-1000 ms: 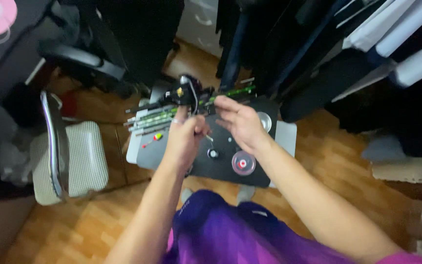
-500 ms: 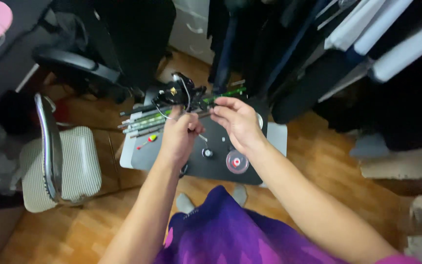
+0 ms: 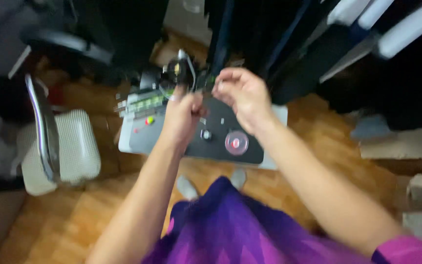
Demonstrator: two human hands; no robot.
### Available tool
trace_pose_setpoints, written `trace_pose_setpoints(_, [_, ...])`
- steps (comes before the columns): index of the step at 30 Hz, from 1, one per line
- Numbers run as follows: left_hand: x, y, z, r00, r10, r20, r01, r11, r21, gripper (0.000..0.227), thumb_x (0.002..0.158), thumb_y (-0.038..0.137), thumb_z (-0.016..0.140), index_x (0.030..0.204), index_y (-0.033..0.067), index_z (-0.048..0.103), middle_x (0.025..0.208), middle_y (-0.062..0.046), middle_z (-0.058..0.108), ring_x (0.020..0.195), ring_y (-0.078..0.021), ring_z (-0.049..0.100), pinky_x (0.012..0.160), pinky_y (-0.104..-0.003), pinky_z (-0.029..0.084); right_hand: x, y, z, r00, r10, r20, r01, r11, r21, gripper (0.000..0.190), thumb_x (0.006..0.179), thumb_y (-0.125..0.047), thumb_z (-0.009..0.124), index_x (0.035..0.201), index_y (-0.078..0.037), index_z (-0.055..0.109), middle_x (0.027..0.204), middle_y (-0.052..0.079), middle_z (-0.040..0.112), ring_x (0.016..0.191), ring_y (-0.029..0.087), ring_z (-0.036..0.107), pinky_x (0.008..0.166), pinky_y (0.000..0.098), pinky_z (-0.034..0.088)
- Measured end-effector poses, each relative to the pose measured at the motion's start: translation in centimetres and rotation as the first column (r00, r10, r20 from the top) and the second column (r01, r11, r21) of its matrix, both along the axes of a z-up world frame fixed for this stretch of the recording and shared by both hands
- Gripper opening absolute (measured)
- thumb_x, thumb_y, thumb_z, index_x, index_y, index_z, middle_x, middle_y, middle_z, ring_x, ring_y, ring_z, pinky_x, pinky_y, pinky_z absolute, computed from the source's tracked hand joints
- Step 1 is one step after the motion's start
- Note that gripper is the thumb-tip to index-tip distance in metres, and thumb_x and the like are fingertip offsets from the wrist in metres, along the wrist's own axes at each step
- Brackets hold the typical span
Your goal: Assembling and cleaning a fishing reel at a workspace.
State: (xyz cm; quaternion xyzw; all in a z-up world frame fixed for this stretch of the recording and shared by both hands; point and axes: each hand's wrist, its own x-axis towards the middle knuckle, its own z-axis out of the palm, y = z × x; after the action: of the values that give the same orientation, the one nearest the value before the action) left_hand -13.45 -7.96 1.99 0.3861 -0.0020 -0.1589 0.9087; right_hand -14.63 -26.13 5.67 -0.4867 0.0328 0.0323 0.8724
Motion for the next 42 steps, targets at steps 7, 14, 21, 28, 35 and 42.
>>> trace_pose_setpoints(7, [-1.1,0.4,1.1,1.0,-0.027,-0.002,0.027,0.998,0.053,0.037,0.087,0.003,0.057,0.121,0.0177,0.057,0.067,0.001,0.044,0.063,-0.0159,0.049,0.067,-0.036,0.049,-1.4,-1.3,-0.3,1.0,0.021,-0.023,-0.023,0.994,-0.105,0.022,0.095,0.005,0.065,0.117,0.0,0.064,0.109,0.009,0.071,0.097,0.021,0.073,0.092,0.035,0.061])
trace_pose_setpoints(14, [-2.5,0.7,1.2,1.0,-0.003,0.001,0.003,0.998,0.062,0.029,0.092,0.004,0.06,0.12,0.0111,0.055,0.072,0.002,0.044,0.067,-0.0145,0.048,0.07,-0.036,0.05,-2.1,-2.2,1.1,1.0,0.005,-0.021,-0.007,0.995,-0.101,0.022,0.103,-0.013,0.059,0.121,-0.001,0.066,0.106,0.009,0.07,0.087,0.019,0.072,0.084,0.0363,0.063])
trace_pose_setpoints(21, [-3.2,-0.1,1.0,1.0,-0.01,-0.013,0.011,0.996,0.091,0.026,0.089,0.004,0.061,0.114,0.0092,0.055,0.071,0.001,0.045,0.066,-0.0144,0.049,0.067,-0.034,0.05,-2.6,-2.3,1.6,0.999,0.009,0.031,-0.005,0.99,-0.14,0.026,0.11,-0.031,0.061,0.115,-0.005,0.064,0.083,0.003,0.062,0.064,0.014,0.062,0.062,0.0321,0.058])
trace_pose_setpoints(28, [-3.4,-1.5,0.2,0.997,0.021,0.079,-0.036,0.98,0.195,0.023,0.091,0.001,0.064,0.111,0.0037,0.054,0.076,0.0,0.048,0.063,-0.0104,0.043,0.056,-0.028,0.036,-3.0,-2.3,4.5,0.991,-0.023,0.135,0.053,0.973,-0.223,0.021,0.107,-0.02,0.065,0.122,-0.005,0.064,0.09,0.003,0.068,0.072,0.013,0.066,0.067,0.0295,0.059])
trace_pose_setpoints(35, [-4.0,-1.6,3.7,0.991,-0.069,0.114,0.036,0.962,0.271,0.048,0.083,0.009,0.076,0.127,0.0095,0.055,0.08,0.005,0.054,0.064,-0.0055,0.046,0.054,-0.023,0.036,-3.0,-3.1,5.3,0.96,0.058,0.275,0.039,0.942,-0.334,0.026,0.108,-0.013,0.072,0.129,0.0,0.067,0.105,0.004,0.071,0.093,0.012,0.069,0.085,0.027,0.059])
trace_pose_setpoints(42, [-3.4,-0.7,4.7,0.971,-0.163,0.173,0.115,0.96,0.257,0.064,0.083,0.035,0.082,0.135,0.0116,0.053,0.073,0.006,0.052,0.061,-0.0051,0.045,0.053,-0.022,0.033,-1.5,-5.4,6.1,0.926,-0.054,0.373,0.165,0.948,-0.272,0.021,0.112,-0.015,0.069,0.126,0.0,0.069,0.111,0.008,0.073,0.097,0.015,0.072,0.081,0.0286,0.061])
